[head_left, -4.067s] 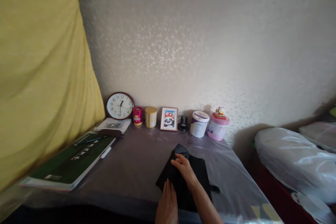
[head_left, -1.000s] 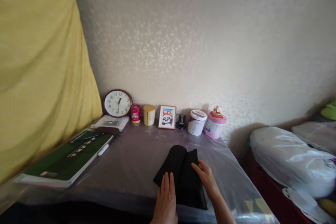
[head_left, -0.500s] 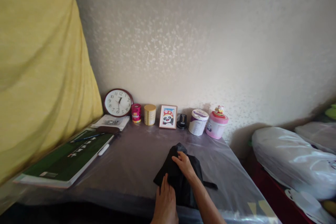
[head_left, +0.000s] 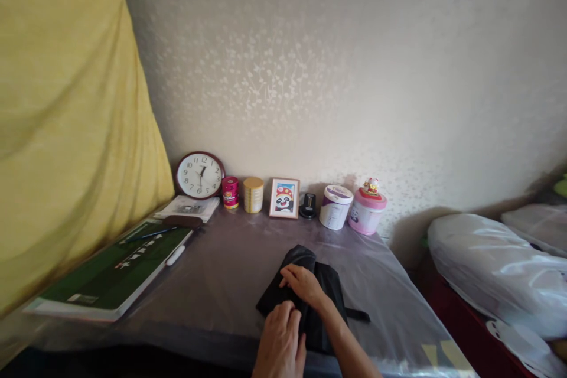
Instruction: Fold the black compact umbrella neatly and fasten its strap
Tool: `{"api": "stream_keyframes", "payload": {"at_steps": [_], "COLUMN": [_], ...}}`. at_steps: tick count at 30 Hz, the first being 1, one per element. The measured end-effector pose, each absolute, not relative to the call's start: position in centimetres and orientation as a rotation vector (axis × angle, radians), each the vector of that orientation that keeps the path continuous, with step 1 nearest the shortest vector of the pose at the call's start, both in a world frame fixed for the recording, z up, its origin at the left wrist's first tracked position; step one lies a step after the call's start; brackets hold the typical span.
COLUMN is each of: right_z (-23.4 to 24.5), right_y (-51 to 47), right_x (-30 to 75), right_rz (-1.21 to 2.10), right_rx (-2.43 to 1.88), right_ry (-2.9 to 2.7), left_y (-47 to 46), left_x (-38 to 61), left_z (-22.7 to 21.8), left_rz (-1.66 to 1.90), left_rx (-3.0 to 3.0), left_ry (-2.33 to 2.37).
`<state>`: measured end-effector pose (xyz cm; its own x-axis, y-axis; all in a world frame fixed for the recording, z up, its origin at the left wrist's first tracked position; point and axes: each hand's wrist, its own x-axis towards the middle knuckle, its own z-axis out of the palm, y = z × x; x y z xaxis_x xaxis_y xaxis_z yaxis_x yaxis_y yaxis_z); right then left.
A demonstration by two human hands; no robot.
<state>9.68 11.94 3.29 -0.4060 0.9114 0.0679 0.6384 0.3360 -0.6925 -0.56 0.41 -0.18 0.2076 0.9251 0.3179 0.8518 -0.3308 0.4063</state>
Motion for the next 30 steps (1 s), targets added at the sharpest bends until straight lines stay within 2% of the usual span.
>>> {"api": "stream_keyframes", "payload": {"at_steps": [5, 10, 15, 22, 30], "right_z": [4.2, 4.0, 2.3, 0.7, 0.7], "right_y": [10.5, 8.7, 9.7, 14.6, 18.8], "right_x": [10.0, 11.3, 12.5, 12.8, 12.5], "right_rz": [0.803, 0.554, 0.371, 0.25, 0.265], "right_rx": [-1.193, -1.03, -0.902, -1.102, -1.319], "right_ry": [-2.339, -2.387, -2.372, -2.361, -2.332], "left_y": [1.7, 2.4, 2.3, 2.2, 2.1], "left_x": [0.2, 0.3, 0.6, 0.7, 1.1], "left_z": [-1.2, -4.1, -4.7, -3.5, -1.7], "left_rz": [0.736, 0.676, 0.659, 0.502, 0.372], "left_rx": [2.296, 2.297, 2.271, 2.238, 2.116], "left_ry": [1.706, 1.657, 1.696, 1.735, 1.759]}}
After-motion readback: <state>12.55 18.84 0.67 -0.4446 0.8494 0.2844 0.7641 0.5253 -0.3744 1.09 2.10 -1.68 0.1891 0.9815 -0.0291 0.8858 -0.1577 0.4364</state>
